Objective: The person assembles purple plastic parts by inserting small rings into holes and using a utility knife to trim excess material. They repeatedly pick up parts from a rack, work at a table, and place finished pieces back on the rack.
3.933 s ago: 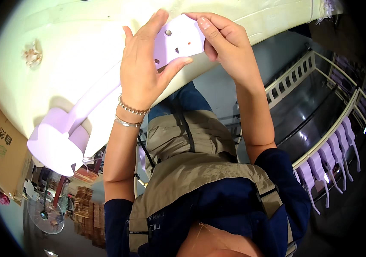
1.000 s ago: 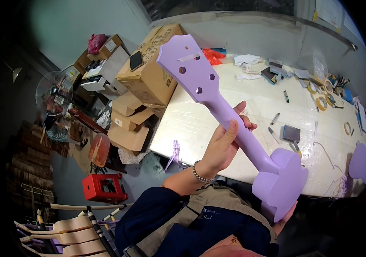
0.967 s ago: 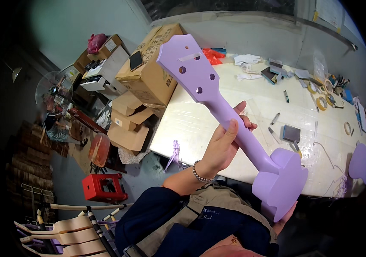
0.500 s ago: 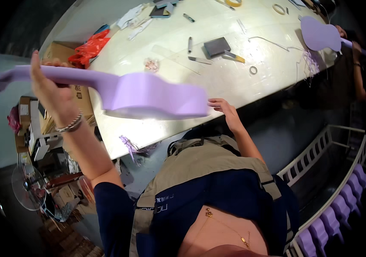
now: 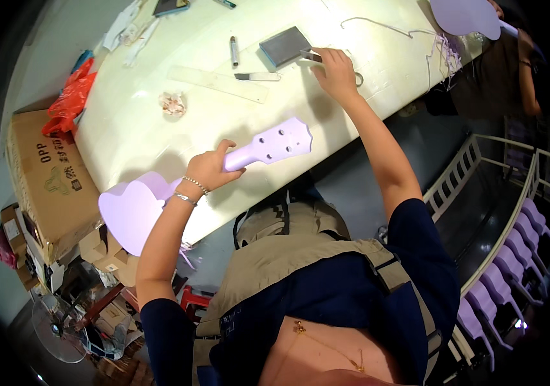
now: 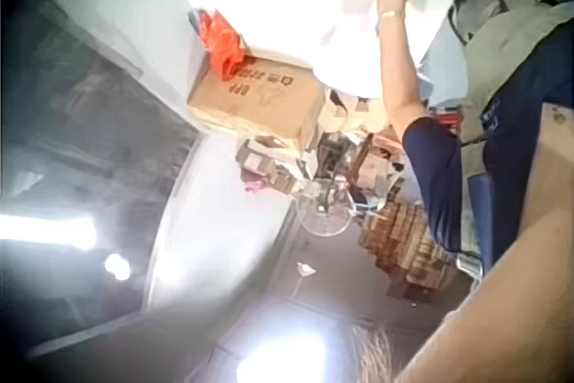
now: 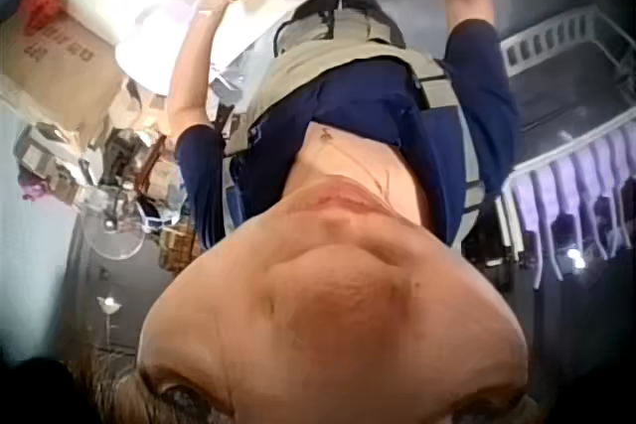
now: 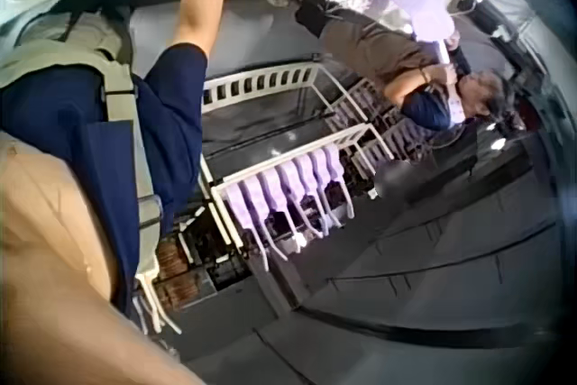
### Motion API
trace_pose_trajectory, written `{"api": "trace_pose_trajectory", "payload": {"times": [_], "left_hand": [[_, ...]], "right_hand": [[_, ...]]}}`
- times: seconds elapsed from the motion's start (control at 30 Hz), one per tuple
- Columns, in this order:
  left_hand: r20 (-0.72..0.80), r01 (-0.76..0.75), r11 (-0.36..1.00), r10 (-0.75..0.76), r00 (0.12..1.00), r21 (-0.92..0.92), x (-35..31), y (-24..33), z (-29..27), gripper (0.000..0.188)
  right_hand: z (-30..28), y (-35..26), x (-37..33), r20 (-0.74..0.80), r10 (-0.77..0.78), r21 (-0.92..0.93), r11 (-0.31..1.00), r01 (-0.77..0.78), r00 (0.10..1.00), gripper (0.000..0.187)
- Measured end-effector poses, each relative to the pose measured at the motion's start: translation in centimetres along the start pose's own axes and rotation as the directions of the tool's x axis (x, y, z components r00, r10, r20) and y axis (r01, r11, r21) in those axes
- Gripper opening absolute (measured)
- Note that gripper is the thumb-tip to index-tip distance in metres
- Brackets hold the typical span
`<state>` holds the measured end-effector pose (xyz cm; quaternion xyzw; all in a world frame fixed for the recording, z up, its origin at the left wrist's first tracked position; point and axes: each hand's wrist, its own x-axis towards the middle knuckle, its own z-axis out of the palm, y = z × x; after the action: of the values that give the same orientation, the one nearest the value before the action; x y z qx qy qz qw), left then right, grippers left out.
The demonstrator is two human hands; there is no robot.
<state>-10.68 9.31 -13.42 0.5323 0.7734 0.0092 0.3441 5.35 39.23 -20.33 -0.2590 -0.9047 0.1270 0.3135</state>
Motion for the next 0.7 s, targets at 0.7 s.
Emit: {"api": "trace_pose_trajectory", "payload": {"times": [0.7], "left_hand": [[-0.65, -0.354, 0.933, 0.227, 0.725, -0.068, 9.6, 9.3, 6.7, 0.056]], "right_hand": [[-7.8, -5.4, -13.7, 0.513, 0.423, 0.493, 0.567, -0.66, 0.747, 0.025]]}}
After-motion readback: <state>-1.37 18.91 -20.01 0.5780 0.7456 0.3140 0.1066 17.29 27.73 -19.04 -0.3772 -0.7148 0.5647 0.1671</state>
